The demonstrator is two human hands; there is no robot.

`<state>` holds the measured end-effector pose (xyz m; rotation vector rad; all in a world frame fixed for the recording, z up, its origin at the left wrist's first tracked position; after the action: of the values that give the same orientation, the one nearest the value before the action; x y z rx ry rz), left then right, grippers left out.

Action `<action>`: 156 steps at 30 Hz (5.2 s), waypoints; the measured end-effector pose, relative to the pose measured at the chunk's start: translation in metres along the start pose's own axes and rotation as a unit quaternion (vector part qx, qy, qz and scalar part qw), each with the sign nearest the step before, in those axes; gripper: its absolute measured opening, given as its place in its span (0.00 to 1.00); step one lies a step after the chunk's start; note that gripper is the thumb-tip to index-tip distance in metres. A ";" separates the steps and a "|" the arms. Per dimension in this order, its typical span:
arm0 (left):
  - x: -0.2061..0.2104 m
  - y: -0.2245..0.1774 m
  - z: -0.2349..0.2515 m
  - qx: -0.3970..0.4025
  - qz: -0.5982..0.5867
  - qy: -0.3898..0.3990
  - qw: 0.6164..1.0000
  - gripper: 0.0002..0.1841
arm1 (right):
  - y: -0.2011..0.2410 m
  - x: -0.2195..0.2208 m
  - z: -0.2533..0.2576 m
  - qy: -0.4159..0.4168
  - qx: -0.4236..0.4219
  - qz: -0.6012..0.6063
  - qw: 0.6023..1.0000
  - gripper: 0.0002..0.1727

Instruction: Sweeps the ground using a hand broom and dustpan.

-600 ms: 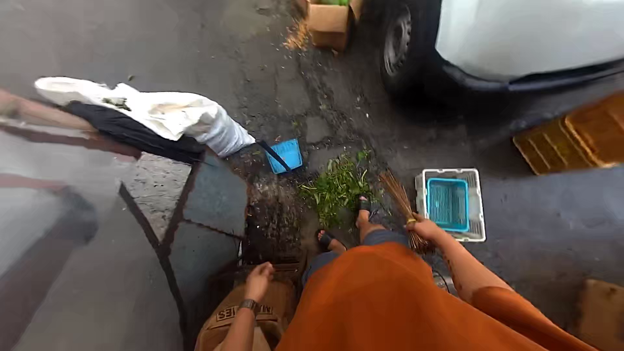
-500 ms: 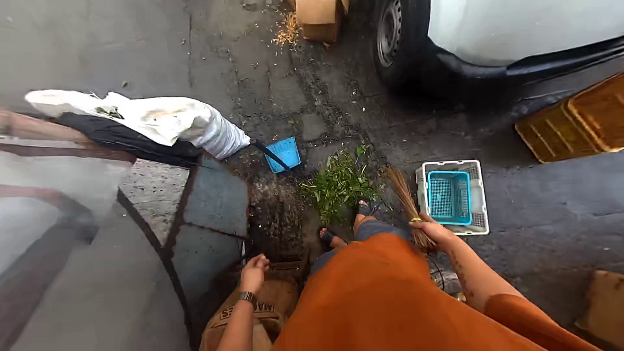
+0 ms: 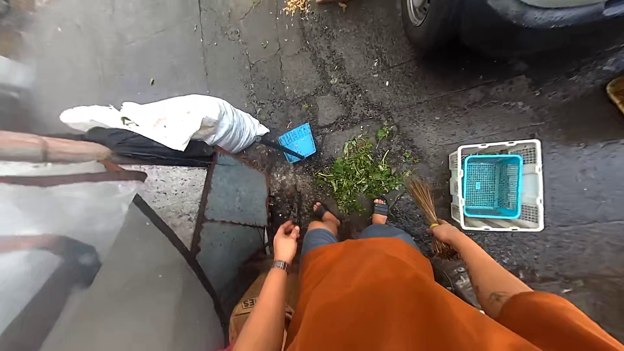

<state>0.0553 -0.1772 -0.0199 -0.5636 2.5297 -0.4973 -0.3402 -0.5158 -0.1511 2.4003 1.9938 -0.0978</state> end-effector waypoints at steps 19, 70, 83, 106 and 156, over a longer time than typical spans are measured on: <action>-0.194 -0.170 0.385 0.098 -0.092 0.014 0.991 0.20 | 0.061 0.220 -0.047 -0.061 0.079 0.339 0.936 0.41; 0.081 -0.150 0.240 0.244 0.455 0.283 0.808 0.10 | 0.203 0.150 0.152 -0.081 -0.037 0.351 0.932 0.40; 0.053 -0.117 0.281 0.257 0.349 0.241 0.868 0.08 | 0.265 0.237 0.225 0.111 -0.055 0.228 0.966 0.36; -0.039 -0.029 0.270 0.285 0.113 0.162 0.938 0.07 | 0.203 -0.029 0.128 -0.069 -0.118 0.103 0.985 0.35; -0.046 -0.117 0.290 0.329 0.392 0.389 0.766 0.11 | 0.352 0.307 0.125 0.184 -0.111 0.432 0.876 0.37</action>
<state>0.2820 -0.3228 -0.1855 1.1471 2.6563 -1.3738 0.0572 -0.2866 -0.3031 3.0164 0.7362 0.5962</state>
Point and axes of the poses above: each hand's wrist, its own z-axis towards the middle knuckle, its own x-axis out of the palm, y = z × x, the point moved 4 cm from there along z, towards the middle knuckle, and after that the axes turned 13 degrees about y, right-handed, at the moved point
